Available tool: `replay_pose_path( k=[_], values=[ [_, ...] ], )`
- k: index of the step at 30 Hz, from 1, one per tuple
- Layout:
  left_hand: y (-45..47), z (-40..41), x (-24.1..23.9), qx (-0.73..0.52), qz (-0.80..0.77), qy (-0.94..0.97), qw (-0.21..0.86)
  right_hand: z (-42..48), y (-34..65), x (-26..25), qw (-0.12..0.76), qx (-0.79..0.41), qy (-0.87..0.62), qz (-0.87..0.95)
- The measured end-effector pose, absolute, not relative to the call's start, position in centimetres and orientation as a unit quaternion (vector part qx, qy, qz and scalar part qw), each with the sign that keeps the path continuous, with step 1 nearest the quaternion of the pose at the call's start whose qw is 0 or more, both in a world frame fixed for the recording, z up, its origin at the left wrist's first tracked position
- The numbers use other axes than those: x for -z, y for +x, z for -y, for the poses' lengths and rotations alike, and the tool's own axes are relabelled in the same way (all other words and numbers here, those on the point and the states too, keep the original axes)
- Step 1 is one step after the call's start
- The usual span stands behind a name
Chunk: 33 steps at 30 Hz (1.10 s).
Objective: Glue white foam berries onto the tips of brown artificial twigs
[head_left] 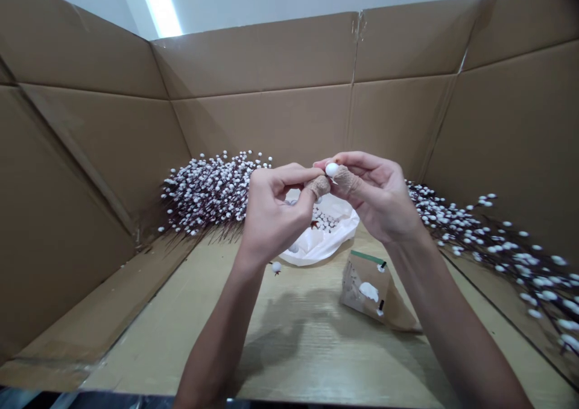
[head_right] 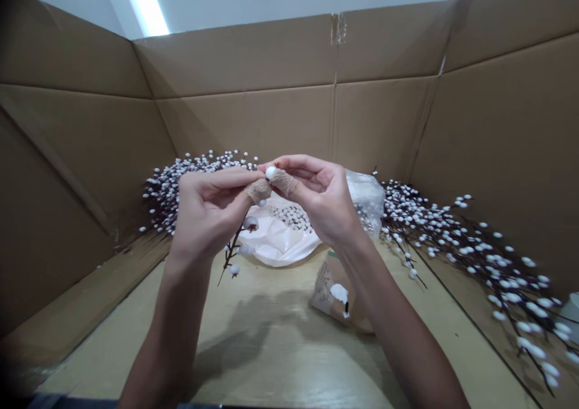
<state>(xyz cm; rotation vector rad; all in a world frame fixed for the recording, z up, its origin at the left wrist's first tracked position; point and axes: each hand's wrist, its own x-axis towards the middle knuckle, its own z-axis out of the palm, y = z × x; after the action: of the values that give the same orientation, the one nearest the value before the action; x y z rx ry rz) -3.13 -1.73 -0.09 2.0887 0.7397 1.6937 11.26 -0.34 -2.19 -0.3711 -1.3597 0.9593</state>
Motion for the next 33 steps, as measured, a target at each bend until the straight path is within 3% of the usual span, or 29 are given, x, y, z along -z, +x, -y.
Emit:
replay_pose_path(
  k=[7,14,16,20,22,25,33],
  values=[
    [-3.4,1.9,-0.4,-0.568,-0.299,0.73,0.234,-0.1,12.1,2.0,0.623,-0.45,-0.154,0.621],
    [-4.4,0.6,-0.5,-0.623,-0.294,0.68,0.251,-0.6,14.0,1.8,0.552,-0.45,-0.16,0.684],
    [-5.0,-0.2,-0.5,-0.658,-0.282,0.652,0.248,-1.1,14.2,2.1,0.471,-0.417,-0.227,0.744],
    [-6.4,-1.7,-0.8,-0.749,-0.247,0.568,0.237,-2.0,12.4,3.5,0.179,-0.321,-0.354,0.86],
    [-7.2,-2.1,-1.0,-0.777,-0.231,0.535,0.236,-2.3,10.6,4.7,0.102,-0.308,-0.36,0.875],
    [-8.4,-2.5,-1.4,-0.795,-0.213,0.507,0.257,-2.5,7.6,6.9,0.111,-0.359,-0.341,0.862],
    [-10.6,-2.7,-1.7,-0.817,-0.177,0.457,0.302,-1.2,3.7,9.8,0.262,-0.448,-0.281,0.807]
  ],
)
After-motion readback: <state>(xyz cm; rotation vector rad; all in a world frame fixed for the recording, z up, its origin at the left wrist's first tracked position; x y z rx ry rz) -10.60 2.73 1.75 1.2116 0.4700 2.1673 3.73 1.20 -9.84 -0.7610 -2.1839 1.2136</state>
